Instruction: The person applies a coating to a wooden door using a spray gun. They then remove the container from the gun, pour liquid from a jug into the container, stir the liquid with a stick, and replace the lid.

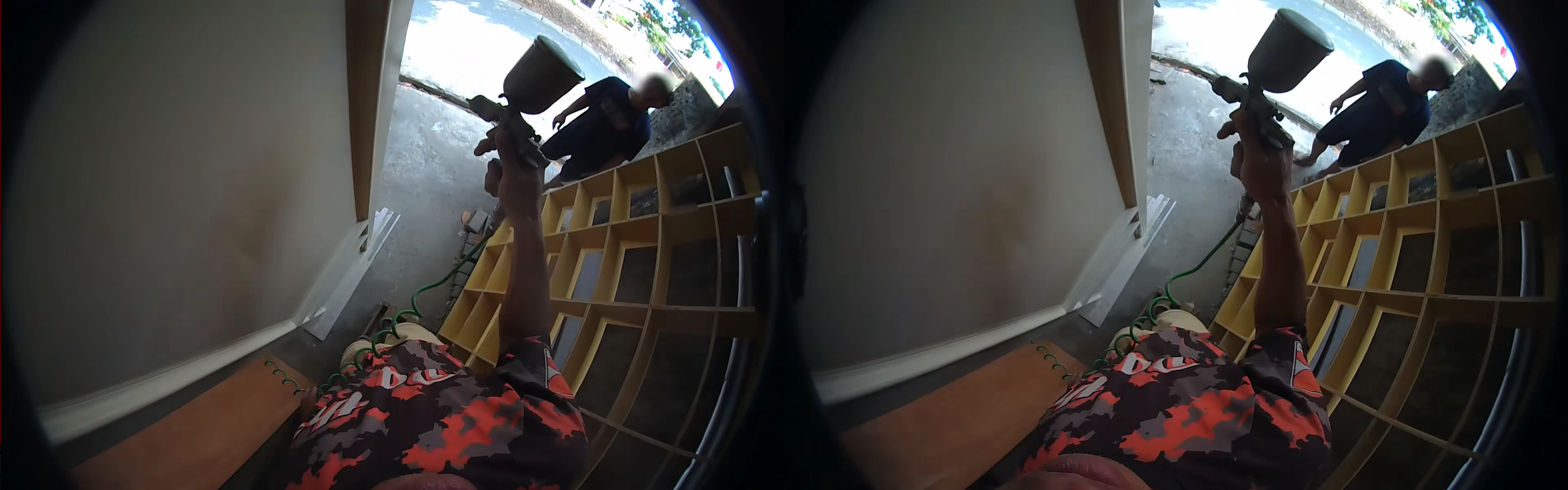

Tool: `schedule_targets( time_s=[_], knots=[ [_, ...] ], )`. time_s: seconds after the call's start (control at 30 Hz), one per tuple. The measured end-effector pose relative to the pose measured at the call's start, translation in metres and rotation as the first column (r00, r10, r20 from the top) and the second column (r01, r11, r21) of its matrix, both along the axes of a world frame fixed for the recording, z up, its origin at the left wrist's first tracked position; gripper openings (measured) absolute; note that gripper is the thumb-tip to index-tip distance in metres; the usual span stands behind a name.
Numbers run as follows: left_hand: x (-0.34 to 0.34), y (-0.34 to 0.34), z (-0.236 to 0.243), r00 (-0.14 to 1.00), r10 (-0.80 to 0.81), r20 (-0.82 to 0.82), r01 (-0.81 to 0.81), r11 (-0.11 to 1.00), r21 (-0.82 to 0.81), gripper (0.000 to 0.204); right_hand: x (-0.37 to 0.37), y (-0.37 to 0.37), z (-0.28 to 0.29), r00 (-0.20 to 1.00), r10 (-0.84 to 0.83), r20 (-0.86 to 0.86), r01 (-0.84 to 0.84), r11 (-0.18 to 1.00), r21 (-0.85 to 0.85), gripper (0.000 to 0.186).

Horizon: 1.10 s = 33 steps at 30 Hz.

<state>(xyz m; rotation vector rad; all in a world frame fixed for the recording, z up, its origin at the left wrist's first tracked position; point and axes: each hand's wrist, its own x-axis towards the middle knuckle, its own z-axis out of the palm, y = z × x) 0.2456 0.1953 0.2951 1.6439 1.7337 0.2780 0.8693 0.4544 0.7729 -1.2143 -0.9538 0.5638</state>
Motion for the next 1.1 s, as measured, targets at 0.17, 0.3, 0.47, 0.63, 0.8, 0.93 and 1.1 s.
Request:
schedule_targets(
  time_s=[0.17,0.3,0.47,0.63,0.8,0.93,1.1],
  knots=[
    [-0.004,0.003,0.018,1.000,-0.016,-0.018,0.015,0.999,-0.043,0.021,0.001,0.005,0.010,1.000,-0.019,-0.018,0.019,0.999,-0.034,0.029],
    [-0.004,0.004,0.026,1.000,-0.009,-0.019,0.008,0.999,-0.053,0.021,0.005,0.015,0.022,1.000,-0.013,0.010,0.014,1.000,-0.027,0.030],
    [-0.004,0.003,0.030,1.000,0.000,-0.010,0.000,0.998,-0.058,0.020,0.010,0.031,0.035,0.995,-0.021,0.094,0.027,0.998,-0.062,0.028],
    [-0.003,0.005,0.031,1.000,-0.006,-0.008,0.006,0.999,-0.053,0.020,0.012,0.045,0.040,0.996,-0.001,0.091,0.004,1.000,-0.028,0.029],
    [-0.001,0.008,0.032,1.000,-0.009,-0.010,0.008,0.999,-0.047,0.020,0.012,0.054,0.040,0.990,0.011,0.140,-0.012,1.000,0.010,0.048],
    [0.000,0.009,0.034,1.000,-0.010,-0.013,0.009,0.999,-0.039,0.020,0.014,0.061,0.041,0.992,0.040,0.120,-0.043,0.999,0.023,0.035],
    [0.002,0.010,0.036,1.000,-0.008,-0.008,0.007,0.999,-0.042,0.020,0.008,0.063,0.039,0.994,0.063,0.093,-0.060,0.998,-0.031,0.034]
  ],
)
